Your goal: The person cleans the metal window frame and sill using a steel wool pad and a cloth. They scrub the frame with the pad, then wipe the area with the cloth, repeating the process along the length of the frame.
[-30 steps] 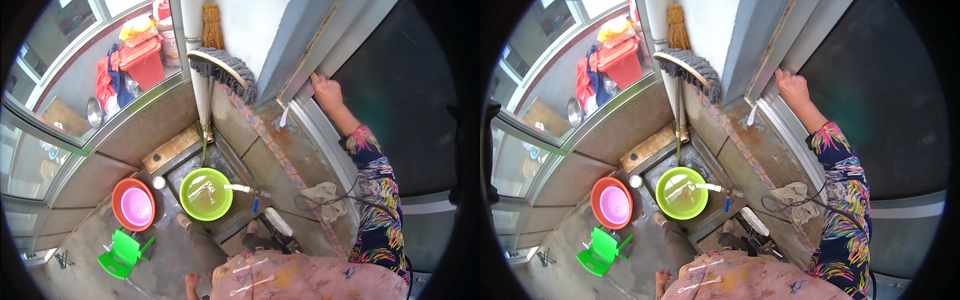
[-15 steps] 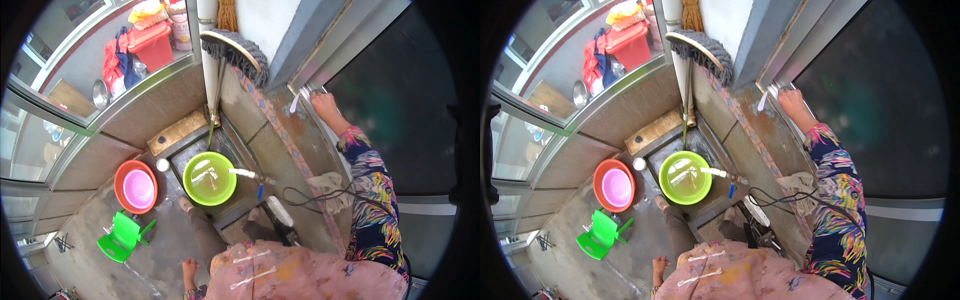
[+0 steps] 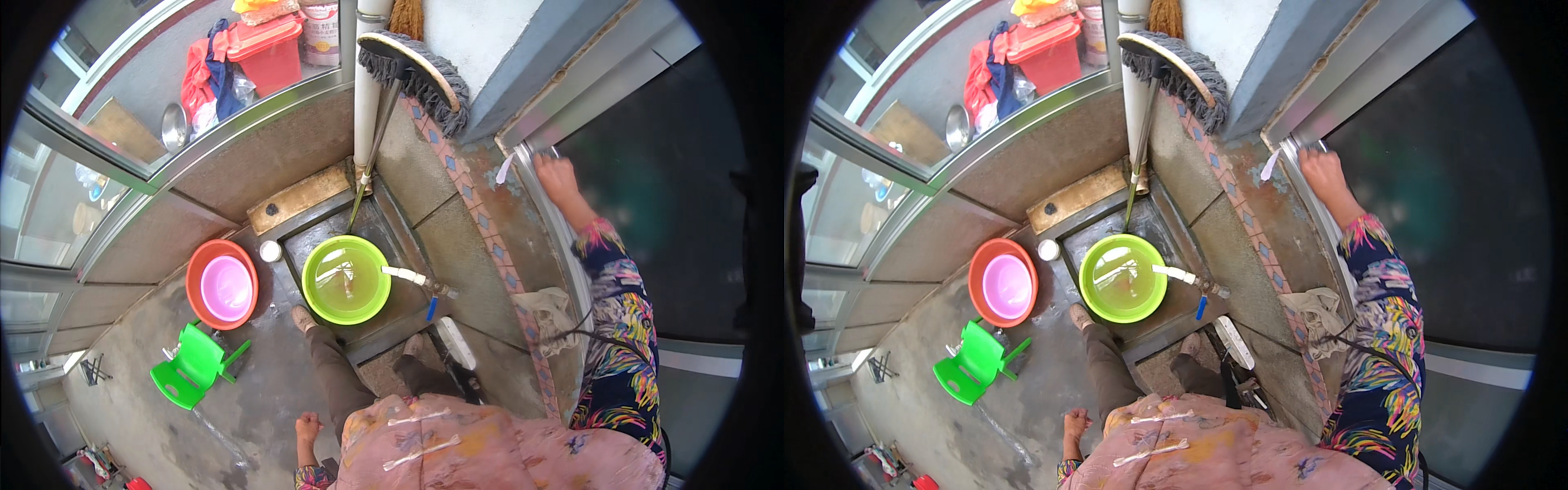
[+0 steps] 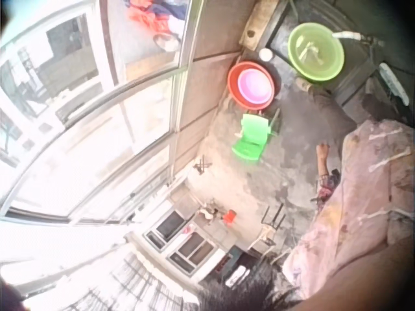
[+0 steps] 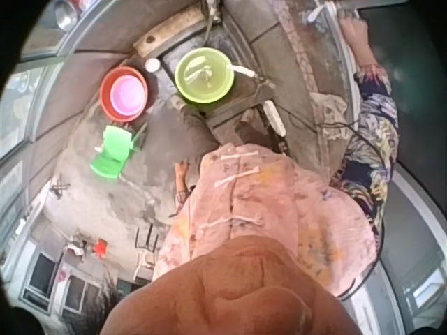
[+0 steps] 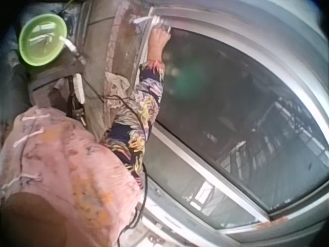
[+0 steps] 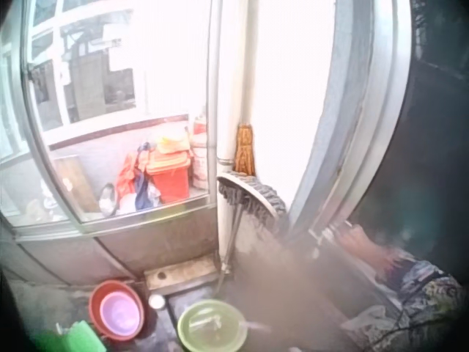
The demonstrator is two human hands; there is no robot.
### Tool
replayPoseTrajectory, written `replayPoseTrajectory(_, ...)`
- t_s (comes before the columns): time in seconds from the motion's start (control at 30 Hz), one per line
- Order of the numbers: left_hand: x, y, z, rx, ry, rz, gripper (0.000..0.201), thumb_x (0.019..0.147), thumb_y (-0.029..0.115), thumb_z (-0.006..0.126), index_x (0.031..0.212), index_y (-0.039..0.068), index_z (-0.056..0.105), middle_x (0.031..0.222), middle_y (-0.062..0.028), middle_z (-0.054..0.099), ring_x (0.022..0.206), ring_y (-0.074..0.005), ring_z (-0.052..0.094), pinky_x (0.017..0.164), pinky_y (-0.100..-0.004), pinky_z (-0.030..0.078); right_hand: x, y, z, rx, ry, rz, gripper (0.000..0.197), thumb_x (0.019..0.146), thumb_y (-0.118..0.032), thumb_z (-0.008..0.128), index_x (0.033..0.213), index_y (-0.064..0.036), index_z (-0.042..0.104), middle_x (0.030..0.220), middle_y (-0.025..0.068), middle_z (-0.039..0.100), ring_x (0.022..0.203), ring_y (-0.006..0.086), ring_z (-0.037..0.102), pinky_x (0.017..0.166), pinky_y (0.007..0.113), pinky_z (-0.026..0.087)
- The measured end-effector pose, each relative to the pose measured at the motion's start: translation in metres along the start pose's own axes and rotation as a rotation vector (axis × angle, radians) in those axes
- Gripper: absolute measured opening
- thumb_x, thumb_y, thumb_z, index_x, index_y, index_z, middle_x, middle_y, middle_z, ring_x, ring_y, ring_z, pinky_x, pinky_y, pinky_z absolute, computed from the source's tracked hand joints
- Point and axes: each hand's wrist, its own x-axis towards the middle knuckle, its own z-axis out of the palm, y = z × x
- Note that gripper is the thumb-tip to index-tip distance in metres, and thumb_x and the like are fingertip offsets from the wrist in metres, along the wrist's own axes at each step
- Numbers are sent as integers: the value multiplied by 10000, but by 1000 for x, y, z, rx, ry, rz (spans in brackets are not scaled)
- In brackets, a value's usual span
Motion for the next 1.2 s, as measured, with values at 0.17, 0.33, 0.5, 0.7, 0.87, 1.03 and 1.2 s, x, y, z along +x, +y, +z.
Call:
replayPoseTrajectory(0.17, 8, 4, 10, -58, -28, -9, 256, 881, 216, 556, 834, -28, 620, 611, -112, 649, 543, -157, 632, 539, -290, 503, -24, 8, -16, -17, -101, -33, 44, 786, -95, 535, 746, -102, 553, 674, 79, 642, 593, 215, 654, 535, 352, 482)
replayPoseTrajectory(0.33, 6, 1, 10, 24, -32, 98, 204, 909, 184, 541, 904, -3, 619, 666, -101, 660, 537, -148, 623, 497, -267, 501, 42, 0, 8, -66, 41, 19, 21, 788, -97, 537, 768, -99, 545, 679, 80, 642, 601, 202, 656, 531, 343, 476)
replayPoseTrajectory(0.5, -2, 1, 0, -51, -4, 41, 227, 903, 195, 537, 858, -8, 628, 646, -109, 656, 543, -159, 631, 523, -288, 503, -11, 3, -8, -36, -201, -24, 15, 790, -95, 533, 802, -86, 537, 699, 79, 638, 619, 208, 659, 552, 363, 463)
replayPoseTrajectory(0.7, -5, -6, 7, -60, -37, -48, 179, 875, 156, 555, 862, 3, 647, 624, -101, 649, 548, -154, 638, 542, -289, 514, 32, -8, 6, -81, -28, 37, 12, 779, -87, 545, 778, -97, 551, 683, 76, 652, 596, 213, 657, 562, 352, 478)
replayPoseTrajectory(0.87, 2, -7, 4, -26, -45, -4, 222, 894, 221, 559, 883, 13, 636, 622, -91, 642, 535, -155, 626, 512, -283, 503, 9, 4, -7, -41, -81, 94, 28, 793, -99, 535, 809, -103, 558, 702, 74, 651, 616, 217, 660, 588, 361, 482)
replayPoseTrajectory(1.03, 8, 13, 8, 64, -62, -74, 242, 848, 229, 570, 879, 5, 653, 613, -107, 653, 579, -169, 663, 594, -298, 526, 17, 33, -22, -41, -32, 57, 28, 798, -102, 526, 811, -104, 551, 728, 79, 650, 654, 215, 667, 615, 356, 480)
replayPoseTrajectory(1.2, 13, 38, 7, 170, -68, 27, 238, 840, 237, 567, 880, 17, 648, 617, -107, 656, 609, -187, 675, 642, -314, 526, 30, 10, -20, -24, -64, 99, 27, 800, -82, 527, 818, -95, 542, 701, 96, 648, 599, 240, 662, 554, 349, 502)
